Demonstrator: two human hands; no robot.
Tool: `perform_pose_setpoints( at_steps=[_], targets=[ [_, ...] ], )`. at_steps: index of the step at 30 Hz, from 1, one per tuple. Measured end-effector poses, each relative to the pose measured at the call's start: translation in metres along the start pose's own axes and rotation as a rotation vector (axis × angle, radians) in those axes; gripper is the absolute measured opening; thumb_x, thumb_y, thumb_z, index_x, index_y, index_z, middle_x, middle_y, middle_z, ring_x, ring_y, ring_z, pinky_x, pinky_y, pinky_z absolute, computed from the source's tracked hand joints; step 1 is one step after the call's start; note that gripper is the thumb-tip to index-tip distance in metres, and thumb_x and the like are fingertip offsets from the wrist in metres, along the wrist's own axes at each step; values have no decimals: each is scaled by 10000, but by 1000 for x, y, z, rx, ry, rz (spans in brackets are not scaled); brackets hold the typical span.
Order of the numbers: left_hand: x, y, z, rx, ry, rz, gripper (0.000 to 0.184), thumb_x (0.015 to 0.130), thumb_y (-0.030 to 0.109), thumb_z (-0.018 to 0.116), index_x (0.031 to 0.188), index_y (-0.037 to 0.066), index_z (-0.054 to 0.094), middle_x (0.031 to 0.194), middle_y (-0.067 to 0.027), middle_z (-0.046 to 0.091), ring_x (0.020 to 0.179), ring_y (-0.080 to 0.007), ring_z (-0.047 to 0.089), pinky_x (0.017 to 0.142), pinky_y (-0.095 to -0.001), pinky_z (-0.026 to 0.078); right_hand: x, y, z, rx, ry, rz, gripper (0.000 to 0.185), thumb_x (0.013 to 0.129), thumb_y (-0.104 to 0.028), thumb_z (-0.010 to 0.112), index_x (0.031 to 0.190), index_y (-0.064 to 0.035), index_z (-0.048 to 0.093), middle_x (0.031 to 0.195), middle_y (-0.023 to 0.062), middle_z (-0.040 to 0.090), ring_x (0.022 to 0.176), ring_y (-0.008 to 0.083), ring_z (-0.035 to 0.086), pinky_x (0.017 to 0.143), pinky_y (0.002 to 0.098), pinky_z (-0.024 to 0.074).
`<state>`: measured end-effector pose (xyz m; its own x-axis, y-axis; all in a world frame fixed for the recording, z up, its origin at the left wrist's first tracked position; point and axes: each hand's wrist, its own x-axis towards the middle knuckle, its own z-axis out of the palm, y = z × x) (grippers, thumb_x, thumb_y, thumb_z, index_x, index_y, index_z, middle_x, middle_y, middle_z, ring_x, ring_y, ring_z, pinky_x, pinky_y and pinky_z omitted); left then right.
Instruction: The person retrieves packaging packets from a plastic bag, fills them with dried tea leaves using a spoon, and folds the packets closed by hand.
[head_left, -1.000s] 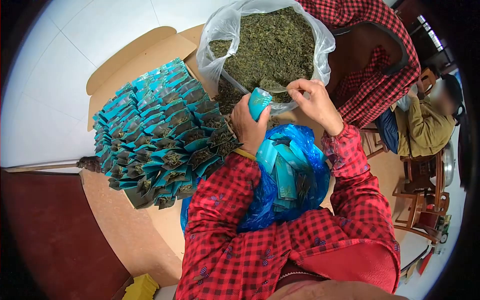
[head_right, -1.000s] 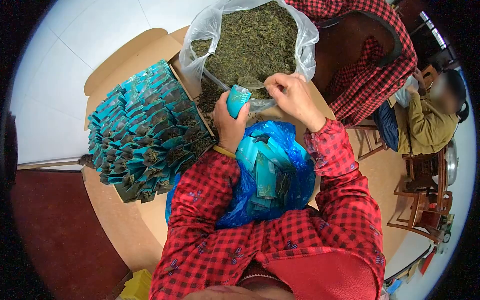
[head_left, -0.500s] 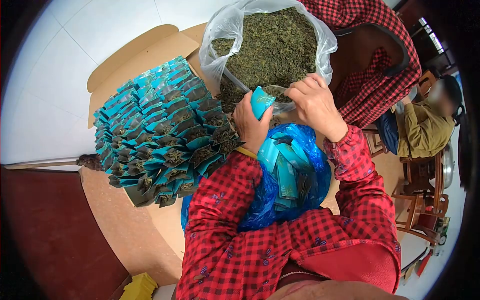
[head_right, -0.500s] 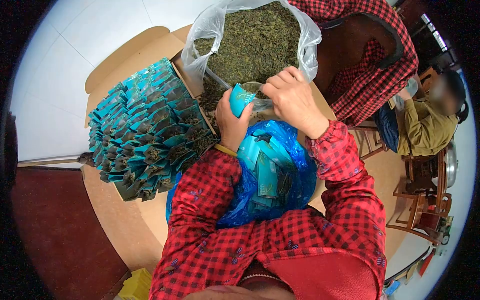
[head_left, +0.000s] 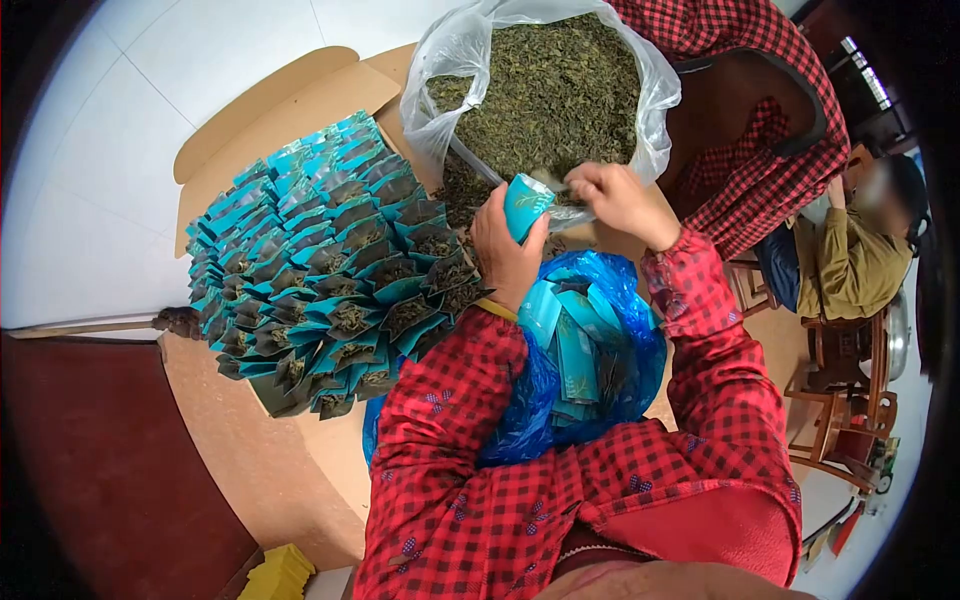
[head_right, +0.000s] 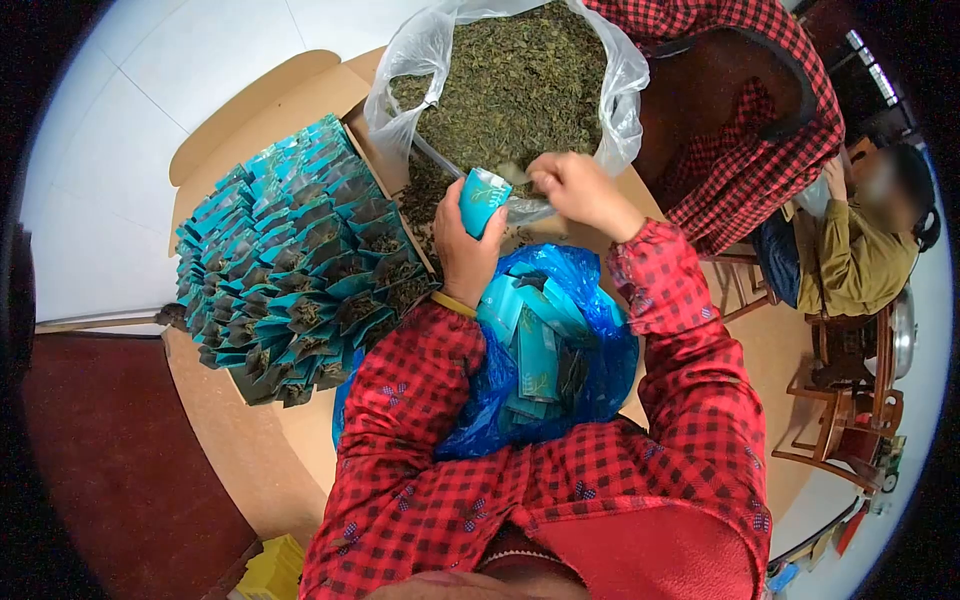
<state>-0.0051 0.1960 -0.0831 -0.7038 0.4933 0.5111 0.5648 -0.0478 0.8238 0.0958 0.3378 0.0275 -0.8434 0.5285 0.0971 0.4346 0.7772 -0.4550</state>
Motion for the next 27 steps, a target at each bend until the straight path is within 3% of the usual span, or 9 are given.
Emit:
perform_pose_setpoints(
  at_steps=[4,7,11,16,20,27],
  targets=[
    [2,3,-2,-25,17,-22,636,805,234,747,1330,26,456,1229,-199,549,1130,-381,519,960,-466,400,27,20,41,157,-63,-25,183,884,-150,560,983,-47,675,811,163,685,810,388,657,697,458,514],
    [2,1,-1,7,54,8,641,805,232,747,1335,24,452,1232,-197,546,1130,-381,513,970,-472,390,49,26,52,-78,205,-26,172,909,-147,574,991,-30,669,819,157,692,730,306,680,675,384,527],
    [3,0,-1,43,41,-18,644,805,228,747,1338,24,448,1233,-198,539,1132,-384,502,976,-478,382,49,29,47,45,322,-64,176,915,-135,570,1011,-15,656,795,152,681,677,289,670,648,359,528],
    [2,-2,0,53,60,16,650,801,223,750,1340,26,444,1232,-199,534,1131,-387,495,972,-479,382,18,18,23,241,241,44,170,893,-100,541,994,-28,658,817,164,677,771,361,662,702,415,526],
    [2,-3,0,53,59,13,657,799,220,751,1343,26,438,1232,-202,533,1133,-390,493,968,-485,382,-6,-9,-5,412,130,122,147,931,-60,534,1021,-6,636,839,133,652,741,253,659,682,326,519],
    [2,-4,1,47,60,17,668,795,218,754,1345,18,432,1247,-207,529,1137,-395,495,971,-485,382,-29,-42,-20,-359,212,-490,153,927,-46,543,1053,-14,625,903,150,650,794,279,650,712,328,516]
  ],
)
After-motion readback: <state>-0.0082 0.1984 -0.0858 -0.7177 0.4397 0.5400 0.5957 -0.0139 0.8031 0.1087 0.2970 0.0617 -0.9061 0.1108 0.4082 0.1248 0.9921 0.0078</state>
